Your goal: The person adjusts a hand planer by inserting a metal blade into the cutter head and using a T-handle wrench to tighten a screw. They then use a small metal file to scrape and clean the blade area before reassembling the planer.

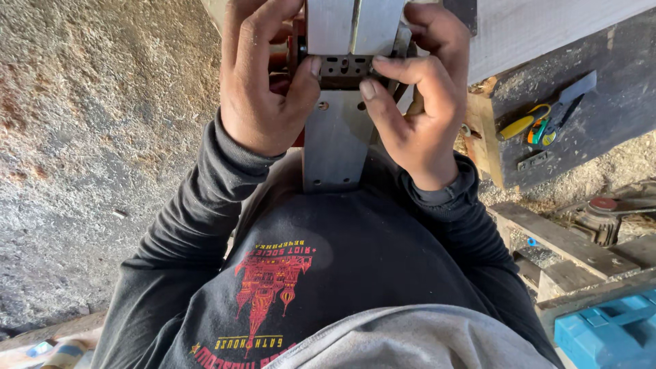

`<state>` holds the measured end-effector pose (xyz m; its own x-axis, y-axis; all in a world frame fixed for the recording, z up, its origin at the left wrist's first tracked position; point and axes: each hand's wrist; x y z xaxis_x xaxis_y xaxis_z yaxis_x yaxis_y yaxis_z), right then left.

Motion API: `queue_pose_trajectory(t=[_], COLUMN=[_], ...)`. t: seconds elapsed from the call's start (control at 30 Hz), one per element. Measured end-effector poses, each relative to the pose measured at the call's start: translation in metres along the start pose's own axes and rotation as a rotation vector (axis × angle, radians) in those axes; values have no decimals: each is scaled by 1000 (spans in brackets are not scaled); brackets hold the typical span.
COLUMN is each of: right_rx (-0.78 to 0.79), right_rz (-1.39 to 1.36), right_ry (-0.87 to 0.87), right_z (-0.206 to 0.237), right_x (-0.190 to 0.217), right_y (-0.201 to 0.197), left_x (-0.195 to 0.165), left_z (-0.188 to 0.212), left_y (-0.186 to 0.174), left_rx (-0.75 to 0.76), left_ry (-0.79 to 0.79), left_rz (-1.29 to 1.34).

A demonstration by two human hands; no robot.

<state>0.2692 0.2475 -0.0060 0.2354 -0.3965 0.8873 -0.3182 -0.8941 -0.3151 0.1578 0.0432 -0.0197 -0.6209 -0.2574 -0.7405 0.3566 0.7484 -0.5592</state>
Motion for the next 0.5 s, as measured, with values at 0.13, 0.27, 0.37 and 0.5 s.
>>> queue_pose_trajectory(t=[0.13,0.27,0.37,0.5], right_rx=[-8,3,-43,-2], right_rz=[-60,-12,-95,25], right_ry=[25,20,-1,-37], right_z=[-2,1,3,6], right_x=[-1,-1,-4,-6], right_y=[-5,-4,-4,-6], left_x=[-2,-3,-2,-2], left_z=[0,-1,-1,-2], left_y=[-1,-2,-2,-2], left_rx=[16,26,13,24], left_ry=[-24,-42,-27,-34], left_rz=[38,37,-22,-15])
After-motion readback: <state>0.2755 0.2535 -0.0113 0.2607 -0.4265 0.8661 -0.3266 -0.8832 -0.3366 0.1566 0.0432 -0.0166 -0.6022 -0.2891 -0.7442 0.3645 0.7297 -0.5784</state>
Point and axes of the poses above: each hand's wrist, its own z-axis away from the middle knuckle, its own y-axis out of the palm, x = y × z, and after that the axes turned 10 degrees about -z, right-handed
